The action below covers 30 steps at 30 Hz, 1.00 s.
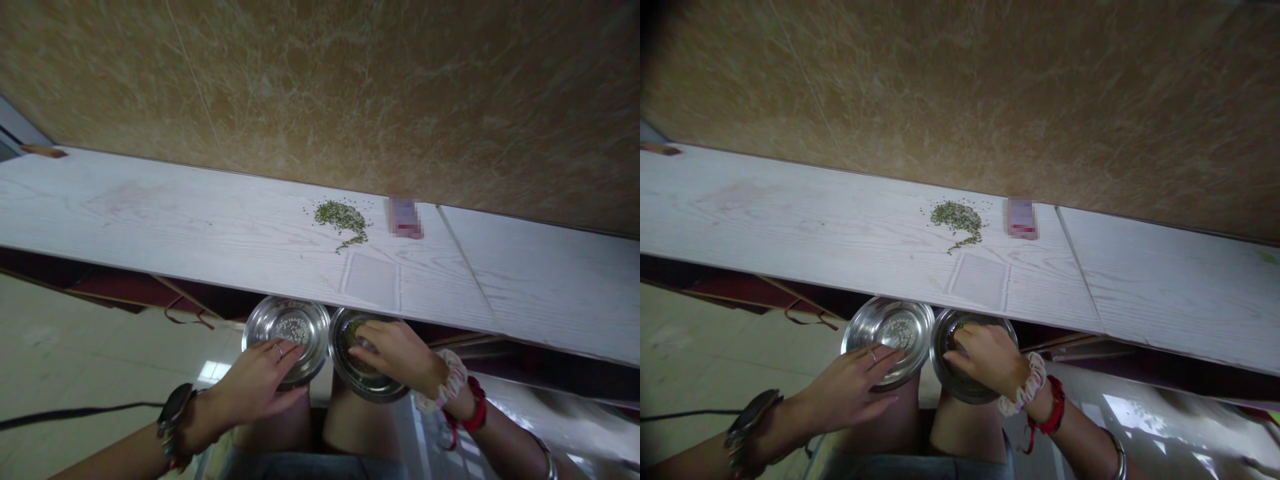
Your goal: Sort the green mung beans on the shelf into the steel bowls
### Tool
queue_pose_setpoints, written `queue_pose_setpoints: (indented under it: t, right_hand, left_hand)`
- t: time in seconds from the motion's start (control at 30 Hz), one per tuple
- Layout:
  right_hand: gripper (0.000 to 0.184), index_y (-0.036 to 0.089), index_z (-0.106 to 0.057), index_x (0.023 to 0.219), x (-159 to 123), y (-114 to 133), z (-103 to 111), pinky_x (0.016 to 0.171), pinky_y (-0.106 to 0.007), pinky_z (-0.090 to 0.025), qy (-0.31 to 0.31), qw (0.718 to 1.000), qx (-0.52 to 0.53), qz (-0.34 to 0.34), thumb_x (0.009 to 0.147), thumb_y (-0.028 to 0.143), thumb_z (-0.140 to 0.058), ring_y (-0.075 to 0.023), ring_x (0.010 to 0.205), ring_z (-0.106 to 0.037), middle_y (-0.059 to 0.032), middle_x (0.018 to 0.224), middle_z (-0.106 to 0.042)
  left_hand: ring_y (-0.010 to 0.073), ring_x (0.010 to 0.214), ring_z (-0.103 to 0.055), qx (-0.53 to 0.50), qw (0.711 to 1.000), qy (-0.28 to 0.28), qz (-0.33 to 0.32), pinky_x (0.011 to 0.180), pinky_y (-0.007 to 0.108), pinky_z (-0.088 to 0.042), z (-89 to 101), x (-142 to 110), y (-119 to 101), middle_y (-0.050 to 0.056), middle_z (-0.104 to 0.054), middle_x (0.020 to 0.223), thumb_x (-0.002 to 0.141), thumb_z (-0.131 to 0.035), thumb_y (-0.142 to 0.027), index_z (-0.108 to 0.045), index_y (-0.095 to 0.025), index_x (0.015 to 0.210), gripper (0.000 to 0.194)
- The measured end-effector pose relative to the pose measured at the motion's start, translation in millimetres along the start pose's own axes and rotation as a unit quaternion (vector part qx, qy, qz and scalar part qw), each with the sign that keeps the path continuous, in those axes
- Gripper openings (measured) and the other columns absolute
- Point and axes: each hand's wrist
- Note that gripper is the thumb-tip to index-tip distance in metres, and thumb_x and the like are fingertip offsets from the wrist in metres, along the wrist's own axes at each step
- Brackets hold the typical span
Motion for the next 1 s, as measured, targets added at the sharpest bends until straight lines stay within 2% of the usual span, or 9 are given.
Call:
queue_pose_setpoints:
  t: [0.13,0.27,0.37,0.43,0.53,0.67,0.77,0.87,1.0]
  right_hand:
    - [0.026,0.017,-0.066,0.085,4,-9,17,0.063,-0.026,-0.041,-0.012,0.999,0.007,-0.033,0.093,0.033,-0.047,-0.0134,0.07,-0.061,-0.0028,0.077,-0.067]
    - [0.022,0.017,-0.066,0.094,12,-26,25,0.075,-0.031,-0.05,-0.096,0.995,-0.003,-0.016,0.092,0.029,-0.047,-0.0174,0.084,-0.064,-0.0072,0.09,-0.069]
    - [0.027,0.015,-0.063,0.11,18,-40,17,0.089,-0.042,-0.051,-0.148,0.987,-0.066,-0.001,0.088,0.03,-0.054,-0.0246,0.106,-0.061,-0.0142,0.112,-0.067]
    - [0.039,0.012,-0.06,0.119,20,-47,8,0.095,-0.045,-0.049,-0.148,0.984,-0.101,-0.011,0.085,0.032,-0.06,-0.0286,0.118,-0.056,-0.0181,0.126,-0.061]
    - [0.045,0.013,-0.057,0.124,20,-52,-4,0.099,-0.045,-0.047,-0.135,0.983,-0.125,-0.024,0.084,0.032,-0.061,-0.0283,0.123,-0.053,-0.0187,0.131,-0.058]
    - [0.039,0.016,-0.057,0.124,19,-52,-7,0.097,-0.045,-0.049,-0.125,0.983,-0.137,-0.015,0.086,0.023,-0.056,-0.0257,0.118,-0.057,-0.0162,0.129,-0.06]
    - [0.036,0.017,-0.059,0.12,18,-50,-1,0.093,-0.042,-0.052,-0.116,0.984,-0.136,-0.002,0.085,0.016,-0.052,-0.0237,0.111,-0.061,-0.0146,0.123,-0.064]
    - [0.033,0.017,-0.062,0.115,17,-47,5,0.09,-0.039,-0.054,-0.112,0.984,-0.139,0.008,0.085,0.012,-0.049,-0.0223,0.107,-0.064,-0.0133,0.118,-0.067]
    - [0.032,0.015,-0.064,0.111,14,-44,10,0.088,-0.038,-0.056,-0.113,0.981,-0.16,0.004,0.085,0.011,-0.046,-0.0227,0.107,-0.065,-0.014,0.118,-0.068]
  left_hand:
    - [0.0223,0.098,-0.066,-0.027,0.994,-0.083,0.058,0.087,0.035,-0.054,20.2,22,14,0.01,-0.069,0.109,0.094,-0.044,-0.035,-0.064,-0.016,0.116,0.035]
    - [0.0196,0.096,-0.065,-0.04,0.978,-0.156,0.132,0.087,0.033,-0.054,37.7,53,33,0.008,-0.069,0.107,0.095,-0.04,-0.027,-0.062,-0.017,0.115,0.032]
    - [0.0236,0.102,-0.064,-0.043,0.961,-0.191,0.194,0.09,0.038,-0.053,47.4,69,43,0.01,-0.067,0.112,0.093,-0.041,-0.027,-0.06,-0.014,0.118,0.034]
    - [0.0242,0.104,-0.063,-0.047,0.944,-0.224,0.24,0.091,0.038,-0.052,51.4,72,48,0.011,-0.066,0.114,0.092,-0.041,-0.027,-0.059,-0.014,0.119,0.035]
    - [0.0252,0.102,-0.064,-0.054,0.916,-0.255,0.305,0.092,0.039,-0.051,54.0,70,51,0.011,-0.067,0.113,0.091,-0.04,-0.027,-0.061,-0.013,0.117,0.036]
    - [0.028,0.097,-0.065,-0.057,0.879,-0.266,0.391,0.087,0.041,-0.053,53.0,70,48,0.015,-0.067,0.11,0.09,-0.039,-0.027,-0.062,-0.009,0.117,0.039]
    - [0.0278,0.096,-0.065,-0.046,0.872,-0.279,0.401,0.085,0.04,-0.054,51.5,81,47,0.015,-0.068,0.106,0.09,-0.039,-0.028,-0.063,-0.01,0.114,0.039]
    - [0.0271,0.102,-0.064,-0.028,0.898,-0.257,0.357,0.088,0.04,-0.053,53.9,98,51,0.014,-0.067,0.11,0.091,-0.04,-0.028,-0.062,-0.013,0.116,0.037]
    - [0.0311,0.127,-0.048,-0.011,0.94,-0.14,0.311,0.097,0.041,-0.046,60.6,118,74,0.02,-0.053,0.134,0.091,-0.045,-0.032,-0.051,-0.009,0.13,0.046]
Point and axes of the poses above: each hand's wrist, its own x-axis towards the middle knuckle, its own z-axis out of the back of the hand, y = z × x
